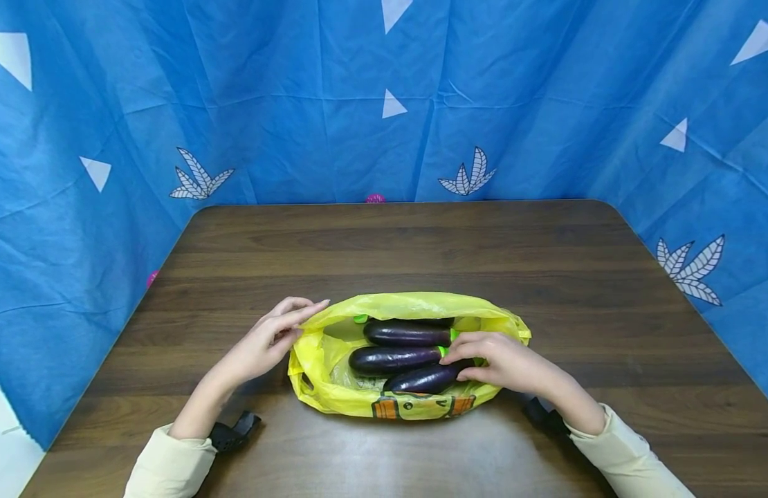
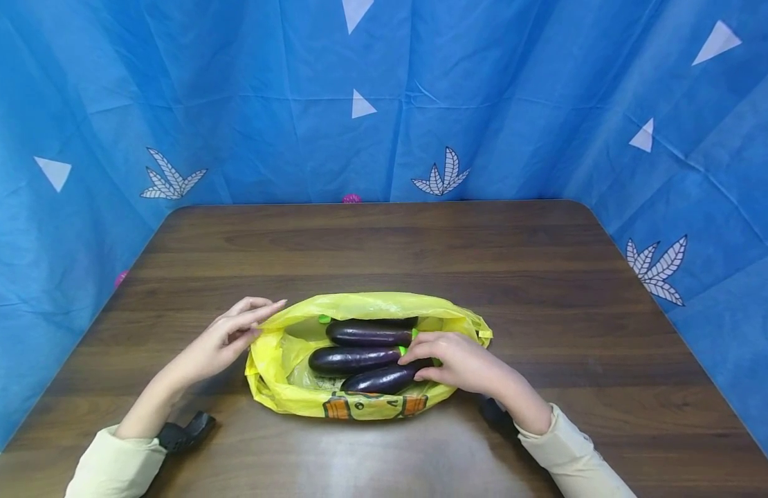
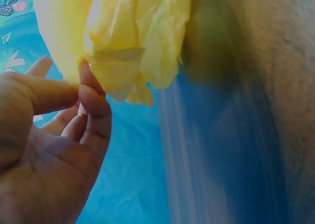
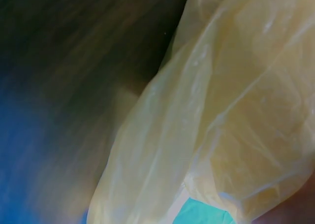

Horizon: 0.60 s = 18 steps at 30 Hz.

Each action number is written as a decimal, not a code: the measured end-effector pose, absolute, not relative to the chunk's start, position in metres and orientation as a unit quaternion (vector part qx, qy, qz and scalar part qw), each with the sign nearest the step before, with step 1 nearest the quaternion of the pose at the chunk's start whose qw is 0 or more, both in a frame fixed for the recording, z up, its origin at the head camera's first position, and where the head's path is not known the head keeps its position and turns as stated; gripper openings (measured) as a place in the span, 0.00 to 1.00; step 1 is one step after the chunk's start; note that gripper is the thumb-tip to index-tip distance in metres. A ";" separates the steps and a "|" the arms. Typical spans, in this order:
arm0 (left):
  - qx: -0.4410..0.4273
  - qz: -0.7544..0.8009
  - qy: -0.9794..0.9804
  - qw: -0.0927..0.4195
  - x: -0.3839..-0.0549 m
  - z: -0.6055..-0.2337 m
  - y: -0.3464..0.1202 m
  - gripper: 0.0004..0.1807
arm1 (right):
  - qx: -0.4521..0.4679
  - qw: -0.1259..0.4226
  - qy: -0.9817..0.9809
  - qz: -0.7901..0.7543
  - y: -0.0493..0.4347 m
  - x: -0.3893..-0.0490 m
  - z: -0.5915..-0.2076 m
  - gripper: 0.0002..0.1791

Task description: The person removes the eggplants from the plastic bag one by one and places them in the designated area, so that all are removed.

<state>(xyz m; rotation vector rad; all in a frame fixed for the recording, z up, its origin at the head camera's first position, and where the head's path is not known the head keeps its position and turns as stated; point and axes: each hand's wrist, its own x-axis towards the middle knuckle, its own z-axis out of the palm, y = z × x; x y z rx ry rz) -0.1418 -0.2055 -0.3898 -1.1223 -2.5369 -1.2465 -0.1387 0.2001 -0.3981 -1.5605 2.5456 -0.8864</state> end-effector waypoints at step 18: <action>-0.297 -0.452 -0.841 0.021 -0.132 -0.370 -0.195 0.17 | -0.491 0.069 0.822 -0.279 0.203 -0.141 -0.399 0.23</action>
